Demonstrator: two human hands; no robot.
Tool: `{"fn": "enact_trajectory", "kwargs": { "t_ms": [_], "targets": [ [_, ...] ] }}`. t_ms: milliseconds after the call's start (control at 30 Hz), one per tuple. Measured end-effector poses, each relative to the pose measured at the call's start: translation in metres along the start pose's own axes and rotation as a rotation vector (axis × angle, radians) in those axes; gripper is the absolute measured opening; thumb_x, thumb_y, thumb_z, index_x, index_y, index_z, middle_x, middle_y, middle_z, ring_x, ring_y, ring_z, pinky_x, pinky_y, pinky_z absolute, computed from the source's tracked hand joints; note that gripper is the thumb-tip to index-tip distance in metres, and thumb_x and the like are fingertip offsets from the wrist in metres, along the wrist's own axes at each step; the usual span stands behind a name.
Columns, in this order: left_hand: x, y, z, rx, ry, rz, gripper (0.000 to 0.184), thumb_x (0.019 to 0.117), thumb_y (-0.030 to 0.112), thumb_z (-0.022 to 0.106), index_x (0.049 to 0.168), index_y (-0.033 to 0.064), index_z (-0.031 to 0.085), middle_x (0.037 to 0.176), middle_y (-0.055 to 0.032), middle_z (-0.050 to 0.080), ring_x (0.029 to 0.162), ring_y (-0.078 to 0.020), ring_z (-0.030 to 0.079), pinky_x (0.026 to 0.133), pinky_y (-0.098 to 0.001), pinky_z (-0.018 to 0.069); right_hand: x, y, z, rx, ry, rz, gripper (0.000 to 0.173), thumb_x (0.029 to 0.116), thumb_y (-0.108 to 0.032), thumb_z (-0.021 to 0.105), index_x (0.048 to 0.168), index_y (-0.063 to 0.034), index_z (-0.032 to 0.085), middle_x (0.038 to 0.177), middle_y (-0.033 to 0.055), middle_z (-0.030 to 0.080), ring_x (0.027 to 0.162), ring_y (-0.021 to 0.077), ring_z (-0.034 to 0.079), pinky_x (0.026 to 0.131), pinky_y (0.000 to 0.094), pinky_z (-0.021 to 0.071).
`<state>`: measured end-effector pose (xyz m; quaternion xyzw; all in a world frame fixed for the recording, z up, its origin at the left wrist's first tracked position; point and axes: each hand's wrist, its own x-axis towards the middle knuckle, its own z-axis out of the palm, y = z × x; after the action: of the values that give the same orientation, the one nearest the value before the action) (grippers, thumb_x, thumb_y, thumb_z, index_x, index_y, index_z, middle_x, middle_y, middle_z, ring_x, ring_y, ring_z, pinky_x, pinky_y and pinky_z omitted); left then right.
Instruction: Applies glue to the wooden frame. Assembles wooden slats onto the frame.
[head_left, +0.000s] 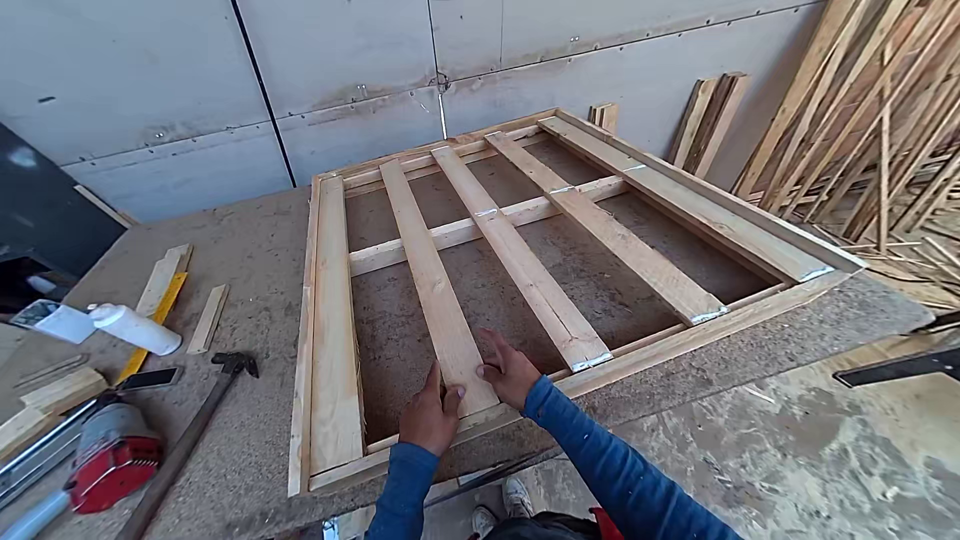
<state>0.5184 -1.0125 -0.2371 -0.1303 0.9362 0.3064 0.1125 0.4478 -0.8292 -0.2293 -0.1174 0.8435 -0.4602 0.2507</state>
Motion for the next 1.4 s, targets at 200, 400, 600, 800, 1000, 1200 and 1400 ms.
{"fn": "enact_trajectory", "kwargs": {
  "t_ms": [200, 400, 600, 800, 1000, 1200, 1400],
  "targets": [
    [-0.051, 0.010, -0.007, -0.020, 0.039, 0.013, 0.074, 0.1041, 0.045, 0.056, 0.163, 0.0118, 0.027, 0.115, -0.0177, 0.073, 0.105, -0.0371, 0.071, 0.097, -0.0627, 0.0520, -0.028, -0.008, -0.001, -0.015, 0.015, -0.104, 0.070, 0.1006, -0.015, 0.064, 0.161, -0.0204, 0.030, 0.109, 0.0167, 0.076, 0.094, 0.0324, 0.075, 0.089, 0.0557, 0.0586],
    [-0.049, 0.005, -0.007, -0.041, 0.038, 0.065, 0.074, 0.1038, 0.046, 0.057, 0.162, 0.0102, 0.028, 0.106, -0.0157, 0.075, 0.096, -0.0366, 0.072, 0.090, -0.0638, 0.0542, -0.024, -0.007, -0.004, 0.084, -0.008, -0.085, 0.072, 0.0993, -0.013, 0.067, 0.160, -0.0182, 0.029, 0.103, 0.0159, 0.076, 0.083, 0.0287, 0.074, 0.076, 0.0486, 0.0606],
    [-0.066, 0.006, -0.008, 0.146, 0.055, 0.105, 0.060, 0.1064, 0.042, 0.050, 0.157, 0.0116, 0.041, 0.096, -0.0149, 0.075, 0.088, -0.0378, 0.073, 0.082, -0.0644, 0.0554, -0.025, -0.007, -0.008, 0.083, -0.043, -0.104, 0.072, 0.0995, -0.012, 0.066, 0.160, -0.0189, 0.028, 0.105, 0.0129, 0.077, 0.088, 0.0258, 0.076, 0.082, 0.0477, 0.0619],
    [-0.081, -0.007, 0.007, 0.041, 0.342, 0.277, 0.037, 0.1021, 0.036, 0.061, 0.123, 0.0071, 0.070, 0.097, -0.0132, 0.075, 0.088, -0.0318, 0.074, 0.078, -0.0581, 0.0598, -0.041, -0.025, -0.008, -0.236, 0.050, -0.074, 0.069, 0.1014, -0.023, 0.065, 0.160, -0.0160, 0.030, 0.102, 0.0164, 0.074, 0.090, 0.0346, 0.074, 0.085, 0.0583, 0.0593],
    [-0.081, 0.006, 0.006, -0.412, 0.590, 0.440, 0.036, 0.0965, 0.023, 0.068, 0.117, -0.0063, 0.066, 0.108, -0.0148, 0.071, 0.095, -0.0197, 0.072, 0.084, -0.0370, 0.0629, -0.019, -0.044, -0.078, -0.600, 0.471, -0.059, 0.106, 0.0785, -0.044, 0.086, 0.162, -0.0163, 0.028, 0.150, 0.0284, 0.047, 0.137, 0.0529, 0.045, 0.104, 0.0717, 0.0417],
    [-0.044, 0.092, 0.003, -0.619, 0.308, 0.374, 0.039, 0.1010, 0.024, 0.060, 0.131, -0.0012, 0.059, 0.122, -0.0124, 0.068, 0.106, -0.0221, 0.070, 0.087, -0.0400, 0.0629, 0.038, -0.011, -0.126, -0.582, 0.268, 0.302, 0.138, 0.0631, -0.027, 0.094, 0.166, -0.0245, 0.003, 0.164, 0.0333, 0.015, 0.129, 0.0603, 0.046, 0.088, 0.0723, 0.0503],
    [0.068, 0.174, 0.052, -0.824, 0.009, 0.033, 0.050, 0.1083, 0.038, 0.044, 0.140, -0.0005, 0.053, 0.125, -0.0162, 0.068, 0.108, -0.0262, 0.071, 0.091, -0.0462, 0.0611, 0.026, -0.019, -0.202, -0.146, 0.006, 0.088, 0.104, 0.0923, -0.021, 0.073, 0.165, -0.0201, -0.001, 0.130, 0.0247, 0.064, 0.115, 0.0377, 0.067, 0.098, 0.0581, 0.0535]
  ]
}}
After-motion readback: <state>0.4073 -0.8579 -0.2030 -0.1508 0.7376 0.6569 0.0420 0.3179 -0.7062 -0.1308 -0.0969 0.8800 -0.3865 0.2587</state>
